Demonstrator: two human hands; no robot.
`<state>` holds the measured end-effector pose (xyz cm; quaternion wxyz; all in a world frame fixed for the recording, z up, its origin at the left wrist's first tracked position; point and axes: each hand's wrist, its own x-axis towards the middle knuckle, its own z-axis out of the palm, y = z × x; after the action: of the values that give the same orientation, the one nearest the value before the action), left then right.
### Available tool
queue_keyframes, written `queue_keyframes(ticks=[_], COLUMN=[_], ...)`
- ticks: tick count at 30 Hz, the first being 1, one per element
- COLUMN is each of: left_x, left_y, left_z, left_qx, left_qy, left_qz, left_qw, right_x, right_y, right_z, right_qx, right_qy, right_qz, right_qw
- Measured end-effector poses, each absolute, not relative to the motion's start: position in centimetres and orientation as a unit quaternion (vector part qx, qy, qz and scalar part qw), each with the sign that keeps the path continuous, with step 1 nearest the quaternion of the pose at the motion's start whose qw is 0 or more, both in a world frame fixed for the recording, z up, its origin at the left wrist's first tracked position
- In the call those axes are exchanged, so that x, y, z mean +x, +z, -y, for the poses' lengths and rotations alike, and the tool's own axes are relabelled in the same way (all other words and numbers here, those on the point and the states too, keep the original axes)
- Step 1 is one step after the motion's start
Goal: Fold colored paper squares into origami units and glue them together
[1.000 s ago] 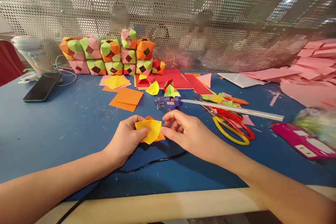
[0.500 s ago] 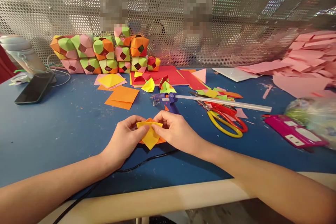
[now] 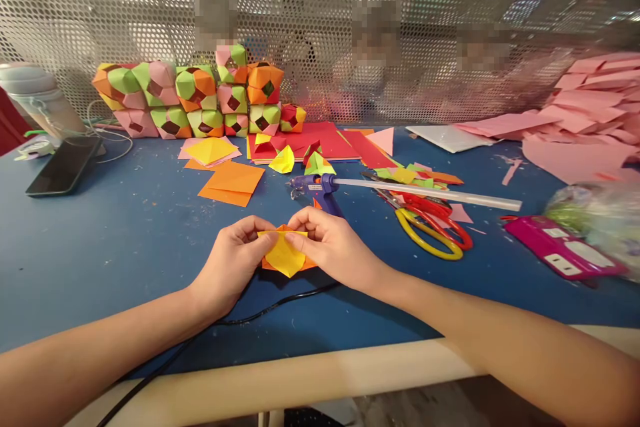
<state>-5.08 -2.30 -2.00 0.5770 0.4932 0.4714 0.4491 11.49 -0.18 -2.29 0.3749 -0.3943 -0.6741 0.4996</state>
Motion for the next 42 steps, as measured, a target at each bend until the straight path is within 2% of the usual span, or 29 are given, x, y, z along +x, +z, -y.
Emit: queue_keyframes(ticks=[20, 31, 42], left_x=[-5.1, -5.1, -5.2], left_y=[-1.9, -1.6, -1.1], left_z=[2.5, 2.5, 2.6], left_qx=[0.504, 0.52, 0.537], left_qy=[0.431, 0.412, 0.421], left_qz=[-0.466, -0.455, -0.483], left_qw=[0.585, 0.593, 0.549], right_x=[11.9, 11.6, 12.0], right_y=[-1.4, -1.9, -1.2], right_z=[0.7, 0.7, 0.7], right_qx=[-0.38, -0.384, -0.369], right_qy=[0.406, 0.418, 0.449], right_qz=[0.746, 0.71, 0.72], right_qw=[0.367, 0.418, 0.381])
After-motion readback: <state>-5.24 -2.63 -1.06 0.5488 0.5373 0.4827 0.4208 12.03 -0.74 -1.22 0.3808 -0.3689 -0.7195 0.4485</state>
